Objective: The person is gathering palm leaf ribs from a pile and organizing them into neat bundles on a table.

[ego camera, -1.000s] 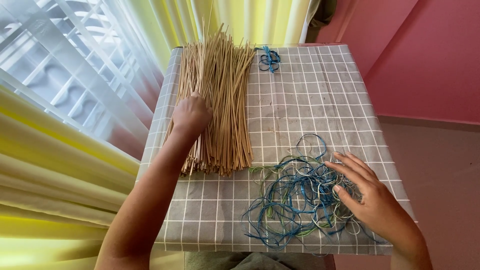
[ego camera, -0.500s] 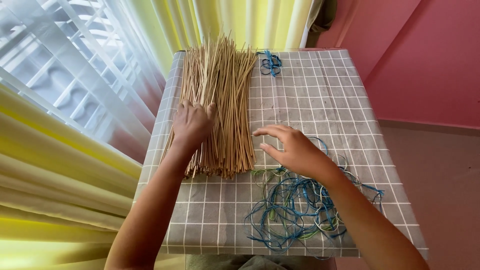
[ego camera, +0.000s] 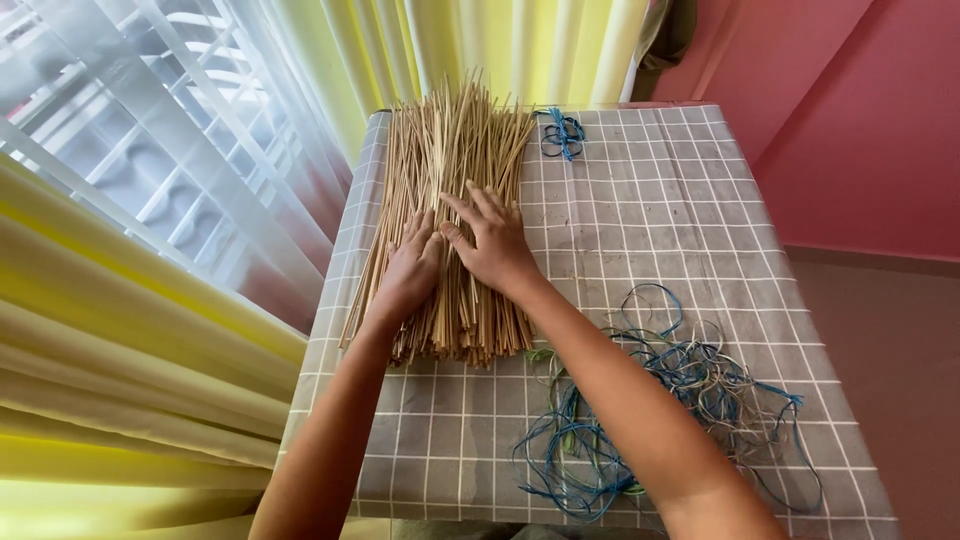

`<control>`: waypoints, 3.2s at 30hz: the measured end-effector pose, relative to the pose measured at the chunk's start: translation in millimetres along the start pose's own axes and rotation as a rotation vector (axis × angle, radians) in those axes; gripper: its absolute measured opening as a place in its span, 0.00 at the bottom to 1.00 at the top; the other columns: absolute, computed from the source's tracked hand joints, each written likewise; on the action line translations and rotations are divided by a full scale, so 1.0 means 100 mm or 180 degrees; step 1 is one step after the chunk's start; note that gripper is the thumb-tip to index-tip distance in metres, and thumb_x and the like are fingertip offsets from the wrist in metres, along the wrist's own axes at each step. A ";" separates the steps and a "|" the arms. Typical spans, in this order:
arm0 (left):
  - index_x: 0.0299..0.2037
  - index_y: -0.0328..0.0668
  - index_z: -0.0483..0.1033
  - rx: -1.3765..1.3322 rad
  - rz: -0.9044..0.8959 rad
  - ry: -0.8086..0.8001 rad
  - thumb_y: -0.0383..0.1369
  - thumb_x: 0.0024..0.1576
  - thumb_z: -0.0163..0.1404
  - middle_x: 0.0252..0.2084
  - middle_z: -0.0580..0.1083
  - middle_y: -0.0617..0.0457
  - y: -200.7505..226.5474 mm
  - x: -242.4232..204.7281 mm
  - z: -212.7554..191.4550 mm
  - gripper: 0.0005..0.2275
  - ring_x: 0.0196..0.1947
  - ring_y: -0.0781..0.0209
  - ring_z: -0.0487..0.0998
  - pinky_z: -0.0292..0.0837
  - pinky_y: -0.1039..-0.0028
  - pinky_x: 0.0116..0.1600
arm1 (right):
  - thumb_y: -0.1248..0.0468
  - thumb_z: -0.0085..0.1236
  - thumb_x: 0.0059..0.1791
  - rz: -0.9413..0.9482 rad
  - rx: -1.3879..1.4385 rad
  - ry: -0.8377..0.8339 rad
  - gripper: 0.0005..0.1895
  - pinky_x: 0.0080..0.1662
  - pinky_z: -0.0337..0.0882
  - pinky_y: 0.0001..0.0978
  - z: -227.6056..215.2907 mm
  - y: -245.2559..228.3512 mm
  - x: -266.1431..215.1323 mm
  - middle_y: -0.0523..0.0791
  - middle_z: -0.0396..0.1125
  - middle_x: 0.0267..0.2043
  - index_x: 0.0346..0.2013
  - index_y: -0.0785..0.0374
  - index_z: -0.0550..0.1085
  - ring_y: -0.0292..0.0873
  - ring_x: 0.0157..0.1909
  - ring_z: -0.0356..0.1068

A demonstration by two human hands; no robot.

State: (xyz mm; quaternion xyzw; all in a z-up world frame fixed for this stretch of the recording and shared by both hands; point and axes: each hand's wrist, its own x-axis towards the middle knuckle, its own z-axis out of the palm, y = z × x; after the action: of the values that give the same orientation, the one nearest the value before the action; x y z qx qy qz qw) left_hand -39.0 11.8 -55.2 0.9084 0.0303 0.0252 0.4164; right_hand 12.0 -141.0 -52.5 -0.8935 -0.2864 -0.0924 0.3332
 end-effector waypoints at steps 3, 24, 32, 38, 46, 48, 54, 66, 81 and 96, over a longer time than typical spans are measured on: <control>0.76 0.41 0.50 -0.0080 -0.0013 0.0112 0.40 0.67 0.32 0.77 0.50 0.38 0.10 -0.10 0.01 0.27 0.77 0.35 0.45 0.28 0.41 0.76 | 0.36 0.41 0.57 0.0164 0.0405 -0.0093 0.31 0.70 0.47 0.71 0.09 0.03 -0.06 0.58 0.56 0.73 0.69 0.46 0.67 0.64 0.75 0.51; 0.77 0.52 0.48 0.0020 0.0114 0.0308 0.48 0.70 0.27 0.78 0.50 0.46 -0.19 0.11 0.18 0.26 0.78 0.42 0.43 0.25 0.44 0.76 | 0.49 0.30 0.61 0.0152 0.0380 0.0036 0.32 0.74 0.33 0.64 0.51 0.35 -0.11 0.54 0.44 0.80 0.78 0.58 0.50 0.57 0.81 0.39; 0.76 0.45 0.51 -0.0154 0.0128 0.0406 0.48 0.70 0.29 0.77 0.51 0.41 0.03 -0.06 0.03 0.27 0.77 0.39 0.45 0.25 0.43 0.75 | 0.52 0.32 0.61 0.0143 0.0463 0.0097 0.31 0.74 0.35 0.64 0.38 0.30 -0.08 0.56 0.43 0.80 0.78 0.58 0.48 0.59 0.80 0.40; 0.72 0.52 0.62 -0.0614 -0.0017 0.0648 0.52 0.69 0.29 0.72 0.62 0.42 -0.09 -0.11 -0.22 0.26 0.73 0.39 0.56 0.40 0.49 0.75 | 0.48 0.30 0.61 0.0327 0.0698 0.0094 0.33 0.74 0.38 0.61 0.26 0.27 -0.14 0.56 0.44 0.79 0.78 0.57 0.50 0.58 0.80 0.40; 0.65 0.57 0.73 -0.0246 -0.0513 0.1131 0.45 0.69 0.35 0.59 0.74 0.39 -0.80 -0.17 -0.44 0.19 0.63 0.35 0.69 0.59 0.49 0.69 | 0.49 0.27 0.60 0.1217 0.0667 0.0435 0.32 0.73 0.47 0.55 0.06 0.25 -0.16 0.61 0.51 0.74 0.74 0.64 0.56 0.57 0.76 0.50; 0.67 0.51 0.71 -0.0285 -0.0525 0.0958 0.45 0.69 0.35 0.61 0.72 0.35 -0.84 -0.18 -0.41 0.20 0.64 0.33 0.68 0.58 0.48 0.69 | 0.50 0.33 0.59 0.1371 0.0347 0.0643 0.31 0.68 0.58 0.56 0.08 0.34 -0.15 0.62 0.62 0.66 0.68 0.70 0.63 0.64 0.67 0.63; 0.71 0.36 0.61 -0.0409 -0.0211 0.0842 0.43 0.69 0.37 0.65 0.66 0.29 -0.58 -0.27 -0.33 0.24 0.66 0.27 0.64 0.56 0.40 0.68 | 0.50 0.36 0.57 0.1422 0.0898 0.0499 0.31 0.64 0.64 0.57 -0.11 0.01 -0.25 0.62 0.65 0.64 0.70 0.65 0.61 0.63 0.65 0.66; 0.71 0.47 0.63 -0.0295 -0.0039 0.1011 0.44 0.69 0.37 0.67 0.66 0.33 -0.50 -0.38 -0.37 0.22 0.67 0.28 0.63 0.56 0.43 0.70 | 0.46 0.45 0.47 0.1778 -0.0515 -0.0371 0.24 0.50 0.73 0.61 -0.02 0.77 -0.19 0.58 0.74 0.42 0.38 0.60 0.79 0.65 0.50 0.75; 0.58 0.41 0.74 -0.0566 0.1792 0.0967 0.32 0.67 0.41 0.64 0.71 0.39 0.68 -1.47 -0.03 0.13 0.67 0.42 0.68 0.55 0.49 0.72 | 0.58 0.45 0.51 0.2027 -0.0251 -0.0930 0.25 0.58 0.71 0.60 -0.21 0.52 -0.41 0.67 0.70 0.52 0.52 0.79 0.72 0.69 0.59 0.70; 0.57 0.42 0.72 0.0255 0.1991 0.0514 0.30 0.64 0.45 0.67 0.70 0.45 0.64 -1.80 0.45 0.12 0.69 0.53 0.66 0.50 0.56 0.77 | 0.64 0.48 0.55 0.2006 0.0815 -0.0045 0.06 0.26 0.76 0.29 -0.79 0.17 -0.44 0.48 0.76 0.25 0.37 0.63 0.70 0.42 0.22 0.76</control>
State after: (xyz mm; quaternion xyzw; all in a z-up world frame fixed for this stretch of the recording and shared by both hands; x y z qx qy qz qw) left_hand -213.0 -77.0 -39.9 0.8844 -0.2164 0.2226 0.3487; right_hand -12.5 -222.2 -17.5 -0.8896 -0.0077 0.0580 0.4530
